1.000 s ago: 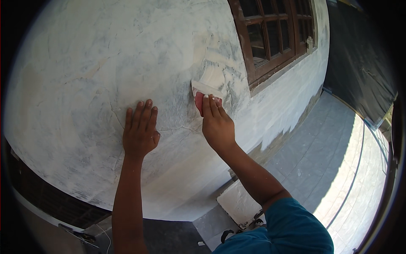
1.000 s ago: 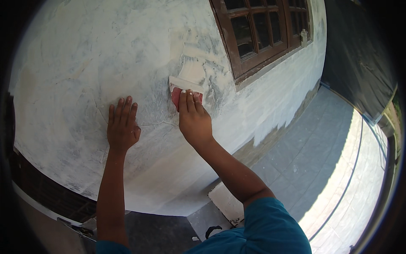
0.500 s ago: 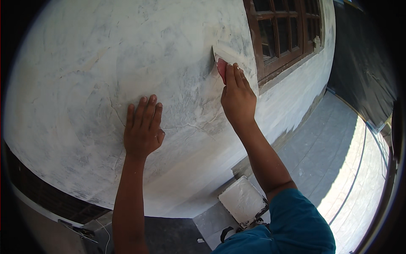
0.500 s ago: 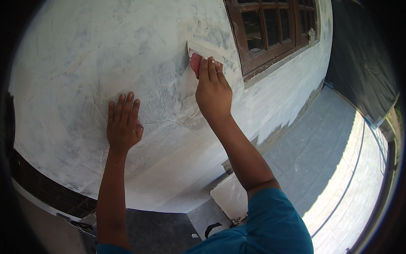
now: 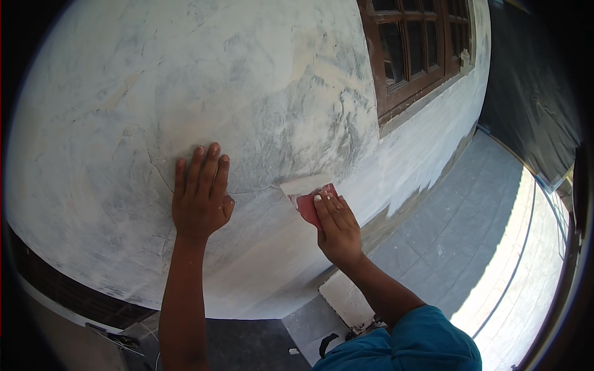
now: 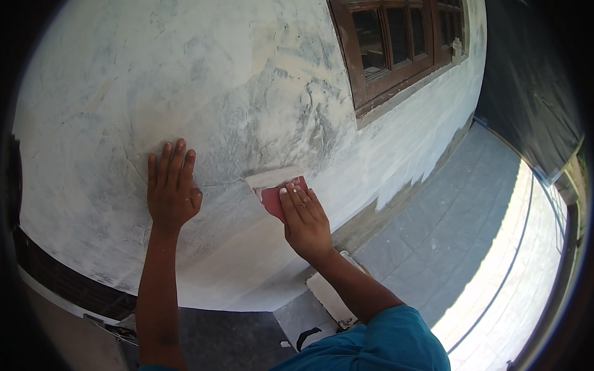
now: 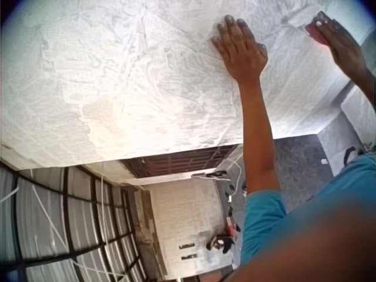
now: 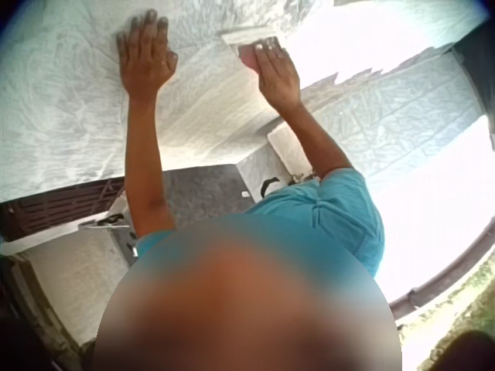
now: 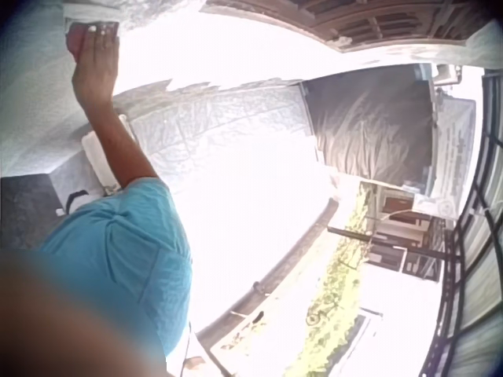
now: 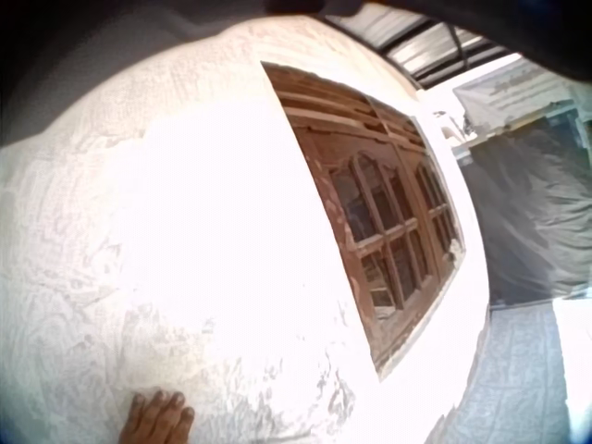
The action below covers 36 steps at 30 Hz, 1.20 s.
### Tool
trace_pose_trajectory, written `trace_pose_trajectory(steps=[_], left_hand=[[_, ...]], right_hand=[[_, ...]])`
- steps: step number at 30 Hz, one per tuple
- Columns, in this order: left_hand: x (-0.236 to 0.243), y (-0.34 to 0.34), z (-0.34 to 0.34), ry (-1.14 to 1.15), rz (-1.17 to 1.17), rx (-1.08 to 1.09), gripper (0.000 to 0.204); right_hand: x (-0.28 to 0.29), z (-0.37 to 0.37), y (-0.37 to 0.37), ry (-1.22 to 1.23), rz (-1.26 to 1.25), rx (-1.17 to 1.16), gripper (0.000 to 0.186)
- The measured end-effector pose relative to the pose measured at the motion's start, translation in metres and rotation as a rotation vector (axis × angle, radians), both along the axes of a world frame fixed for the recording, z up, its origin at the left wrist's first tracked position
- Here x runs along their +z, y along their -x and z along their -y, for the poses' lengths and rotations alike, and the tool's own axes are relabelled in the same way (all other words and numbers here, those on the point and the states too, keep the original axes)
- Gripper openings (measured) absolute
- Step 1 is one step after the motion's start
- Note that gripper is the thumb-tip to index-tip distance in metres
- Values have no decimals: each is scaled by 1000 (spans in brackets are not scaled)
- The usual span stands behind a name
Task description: Applying putty or filler to cracks and imperfections in an exterior wall.
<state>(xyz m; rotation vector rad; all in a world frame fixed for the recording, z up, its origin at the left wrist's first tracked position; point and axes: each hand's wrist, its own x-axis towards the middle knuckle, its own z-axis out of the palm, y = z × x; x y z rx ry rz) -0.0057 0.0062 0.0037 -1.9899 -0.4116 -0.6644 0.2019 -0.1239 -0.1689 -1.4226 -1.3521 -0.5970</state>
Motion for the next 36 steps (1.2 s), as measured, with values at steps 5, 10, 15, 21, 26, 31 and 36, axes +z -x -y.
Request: trace_pose_trajectory(steps=[5, 10, 15, 21, 26, 31, 36], left_hand=[[3, -3, 4, -5, 24, 1, 57], [0, -4, 1, -10, 14, 10, 58], [4, 0, 4, -5, 0, 4, 58], [2, -1, 3, -9, 11, 4, 58], [2, -5, 5, 7, 24, -5, 58], [2, 0, 2, 9, 28, -8, 59], [1, -3, 1, 9, 19, 3, 59]], right_hand=[[58, -35, -97, -220, -157, -256, 52], [41, -58, -111, -142, -121, -240, 54], [-45, -31, -42, 43, -89, -139, 52], [-43, -7, -39, 49, -119, -90, 47], [34, -34, -91, -147, -62, -199, 49], [-30, -33, -25, 56, -33, -103, 50], [-101, 4, 29, 238, -118, 139, 44]])
